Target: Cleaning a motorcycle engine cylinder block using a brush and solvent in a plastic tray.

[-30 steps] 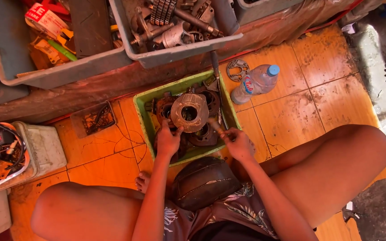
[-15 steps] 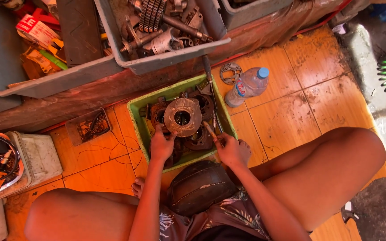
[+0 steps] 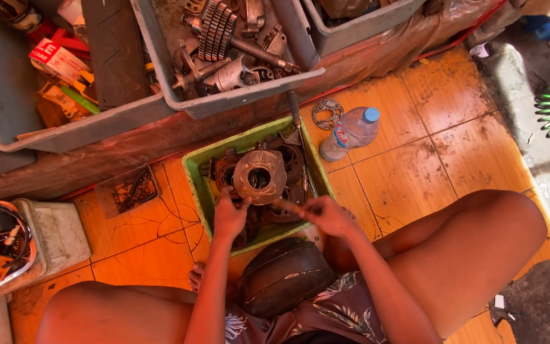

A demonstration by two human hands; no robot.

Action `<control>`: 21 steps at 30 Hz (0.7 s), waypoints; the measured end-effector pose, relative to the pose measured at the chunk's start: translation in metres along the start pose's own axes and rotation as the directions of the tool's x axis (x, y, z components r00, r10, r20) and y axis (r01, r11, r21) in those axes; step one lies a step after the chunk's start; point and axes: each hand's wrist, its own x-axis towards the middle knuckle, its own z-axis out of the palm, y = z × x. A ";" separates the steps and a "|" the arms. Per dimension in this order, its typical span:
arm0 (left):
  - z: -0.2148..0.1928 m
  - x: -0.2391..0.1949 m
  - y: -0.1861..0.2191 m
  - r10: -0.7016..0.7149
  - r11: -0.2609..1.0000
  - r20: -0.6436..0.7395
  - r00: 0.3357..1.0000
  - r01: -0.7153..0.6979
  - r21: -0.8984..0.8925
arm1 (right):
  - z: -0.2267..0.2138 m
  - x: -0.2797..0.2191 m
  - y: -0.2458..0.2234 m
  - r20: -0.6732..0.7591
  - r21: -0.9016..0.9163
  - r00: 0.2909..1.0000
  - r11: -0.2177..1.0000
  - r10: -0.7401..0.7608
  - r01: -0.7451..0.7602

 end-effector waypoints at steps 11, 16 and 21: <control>-0.001 -0.005 0.007 -0.005 1.000 0.003 1.000 0.005 -0.009 | -0.003 0.015 0.027 -0.255 -0.016 0.967 1.000 -0.010 0.006; -0.003 -0.008 0.004 -0.010 1.000 0.001 1.000 0.010 -0.012 | -0.026 0.022 0.015 -0.398 0.055 0.917 0.998 0.032 -0.011; -0.005 -0.012 0.016 -0.011 1.000 0.016 1.000 0.011 0.014 | -0.029 0.007 -0.006 -0.046 -0.122 0.997 0.991 0.059 -0.064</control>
